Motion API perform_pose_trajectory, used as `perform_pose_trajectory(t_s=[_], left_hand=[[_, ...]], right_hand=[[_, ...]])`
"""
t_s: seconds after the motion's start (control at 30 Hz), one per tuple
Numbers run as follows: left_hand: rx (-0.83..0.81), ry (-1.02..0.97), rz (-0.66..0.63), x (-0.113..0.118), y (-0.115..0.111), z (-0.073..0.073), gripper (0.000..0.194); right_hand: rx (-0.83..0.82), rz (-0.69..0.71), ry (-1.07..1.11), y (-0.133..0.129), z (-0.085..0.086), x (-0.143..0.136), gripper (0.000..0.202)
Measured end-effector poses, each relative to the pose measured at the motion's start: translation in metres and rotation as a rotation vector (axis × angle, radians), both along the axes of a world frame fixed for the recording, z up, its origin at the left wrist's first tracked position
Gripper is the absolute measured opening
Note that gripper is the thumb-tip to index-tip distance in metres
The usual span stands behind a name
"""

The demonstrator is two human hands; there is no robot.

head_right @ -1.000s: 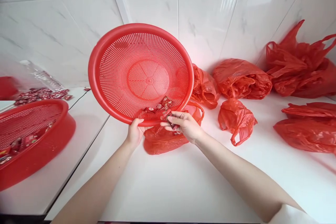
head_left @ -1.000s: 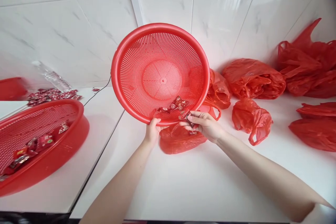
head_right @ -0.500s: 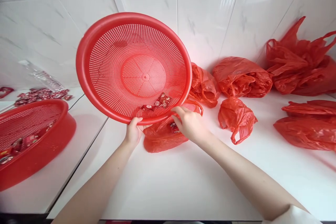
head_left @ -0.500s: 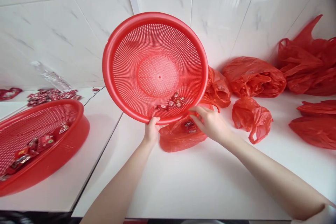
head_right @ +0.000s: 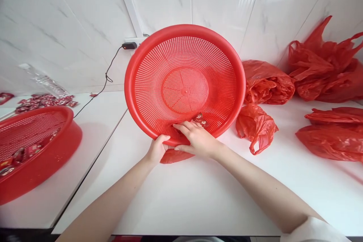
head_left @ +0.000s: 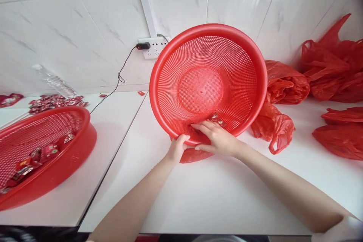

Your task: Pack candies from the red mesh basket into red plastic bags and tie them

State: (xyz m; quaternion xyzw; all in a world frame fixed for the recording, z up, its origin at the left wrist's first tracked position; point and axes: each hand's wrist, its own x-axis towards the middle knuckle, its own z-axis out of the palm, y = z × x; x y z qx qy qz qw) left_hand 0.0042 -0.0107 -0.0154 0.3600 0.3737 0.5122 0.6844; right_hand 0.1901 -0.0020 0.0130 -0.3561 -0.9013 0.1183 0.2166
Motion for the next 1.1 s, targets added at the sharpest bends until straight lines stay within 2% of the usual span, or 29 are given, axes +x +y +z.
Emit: perform_pose_trajectory(t_s=[0.1,0.2,0.3,0.4,0.5,0.67,0.73,0.8,0.87,0.97,1.03,1.1], left_hand=[[0.001,-0.027,0.008,-0.001,0.002,0.006,0.033],[0.012,-0.044,-0.011,-0.001,0.002,0.009,0.035],[0.029,-0.040,-0.017,0.000,0.000,0.008,0.034],[0.031,-0.003,-0.026,0.000,0.000,0.006,0.028],[0.021,0.021,-0.025,-0.002,0.001,0.006,0.027],[0.006,0.003,0.087,-0.013,0.011,0.009,0.029],[0.024,-0.012,0.139,-0.018,0.015,0.012,0.027],[0.053,-0.023,0.192,-0.021,0.018,0.015,0.025],[0.088,-0.035,0.226,-0.024,0.019,0.018,0.022],[0.121,-0.042,0.254,-0.027,0.021,0.020,0.018],[0.141,-0.040,0.283,-0.029,0.023,0.021,0.015],[0.151,-0.035,0.300,-0.029,0.024,0.020,0.016]], right_hand=[[0.039,-0.028,0.025,0.001,0.003,-0.001,0.054],[0.097,-0.056,0.029,0.000,0.001,-0.002,0.048],[0.080,-0.014,0.045,-0.001,-0.002,-0.002,0.043],[-0.084,0.076,0.124,-0.002,-0.001,-0.002,0.031],[-0.303,0.093,0.362,-0.001,0.001,-0.003,0.023],[-0.696,-0.156,0.835,0.002,0.009,-0.004,0.042],[-0.833,-0.211,0.958,0.003,0.012,-0.004,0.052],[-0.897,-0.228,1.018,0.004,0.013,-0.003,0.058],[-0.905,-0.233,1.025,0.005,0.013,-0.004,0.059],[-0.857,-0.247,0.971,0.006,0.009,-0.004,0.048],[-0.713,-0.307,0.897,0.008,0.006,-0.003,0.038],[-0.472,-0.374,0.835,0.008,0.006,-0.001,0.029]])
